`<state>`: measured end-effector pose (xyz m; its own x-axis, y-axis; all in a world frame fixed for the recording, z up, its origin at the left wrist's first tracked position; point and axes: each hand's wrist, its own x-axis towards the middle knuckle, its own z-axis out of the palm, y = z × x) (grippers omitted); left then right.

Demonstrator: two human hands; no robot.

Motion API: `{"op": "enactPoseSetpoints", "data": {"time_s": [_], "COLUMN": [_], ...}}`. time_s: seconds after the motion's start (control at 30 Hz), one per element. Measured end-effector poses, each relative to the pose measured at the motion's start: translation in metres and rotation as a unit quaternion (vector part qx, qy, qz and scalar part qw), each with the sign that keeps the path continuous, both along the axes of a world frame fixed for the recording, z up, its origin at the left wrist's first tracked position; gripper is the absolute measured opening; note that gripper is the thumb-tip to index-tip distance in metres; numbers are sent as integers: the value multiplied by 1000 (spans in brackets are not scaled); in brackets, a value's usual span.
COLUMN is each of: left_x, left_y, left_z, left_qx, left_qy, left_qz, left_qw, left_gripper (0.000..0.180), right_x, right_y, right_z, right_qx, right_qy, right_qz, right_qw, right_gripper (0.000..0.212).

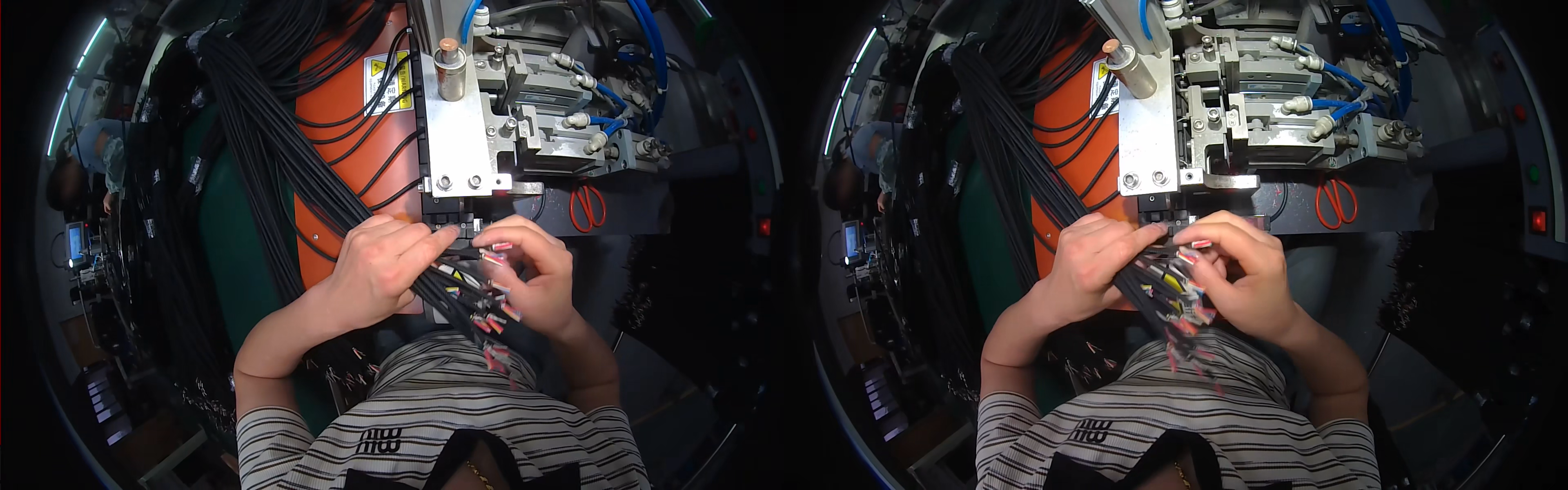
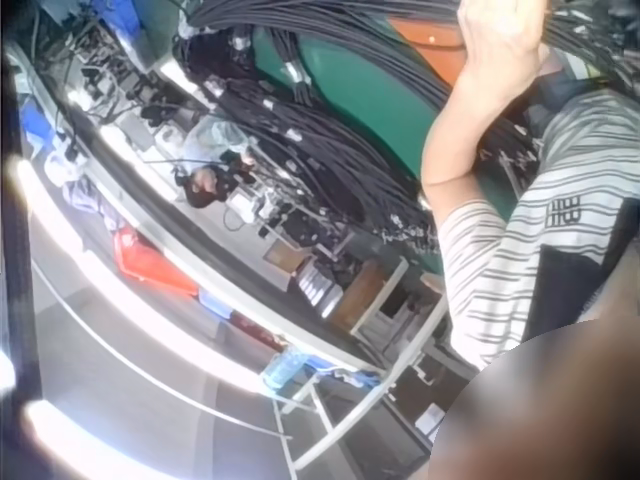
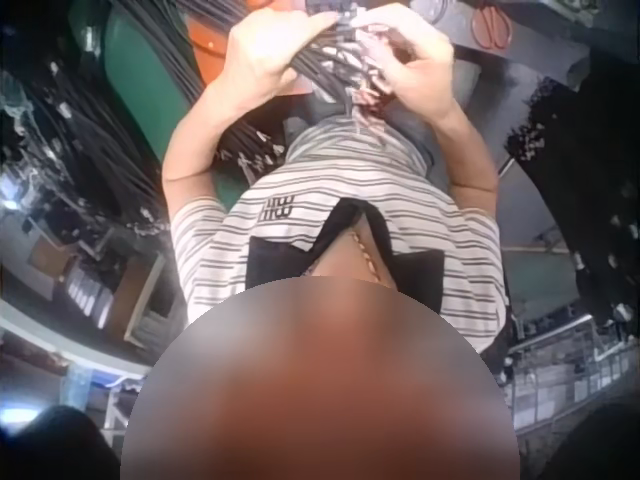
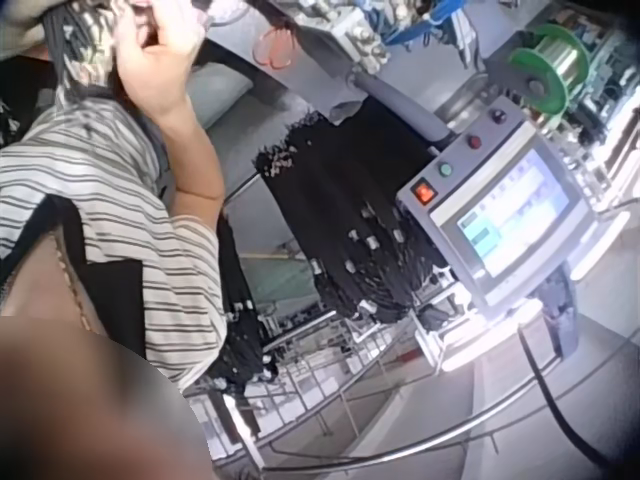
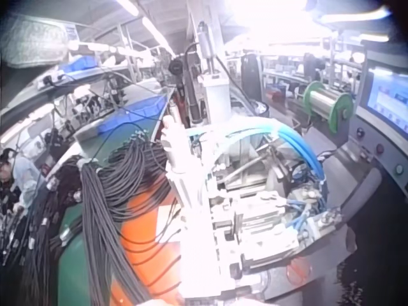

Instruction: Insert wire terminals into an industrial machine for crimping or testing and manage wire bundles.

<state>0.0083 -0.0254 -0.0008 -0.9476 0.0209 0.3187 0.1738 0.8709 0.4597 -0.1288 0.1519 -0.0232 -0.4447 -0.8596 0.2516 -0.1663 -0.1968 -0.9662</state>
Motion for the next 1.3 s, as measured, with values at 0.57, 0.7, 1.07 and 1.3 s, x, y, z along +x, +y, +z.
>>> {"op": "enactPoseSetpoints", "data": {"time_s": [0.57, 0.7, 1.07, 1.3], "left_x": [-20, -20, -22, -21], "left_y": [3, 7, 10, 20], "left_z": [1, 1, 8, 4], "left_qx": [152, 61, 53, -50], "left_qy": [4, 68, -9, 91], "left_qz": [14, -7, -7, 1], "left_qw": [988, 996, 999, 995], "left_gripper": [38, 33, 25, 23], "right_x": [7, -8, -21, -28], "right_y": [-9, -2, -4, -6], "right_z": [-6, -6, 1, -6], "right_qx": [-1, 47, 108, 92], "right_qy": [-219, -392, -374, -466], "right_qz": [-79, 7, 57, 125], "right_qw": [972, 919, 919, 871], "right_gripper": [16, 19, 15, 20]}}
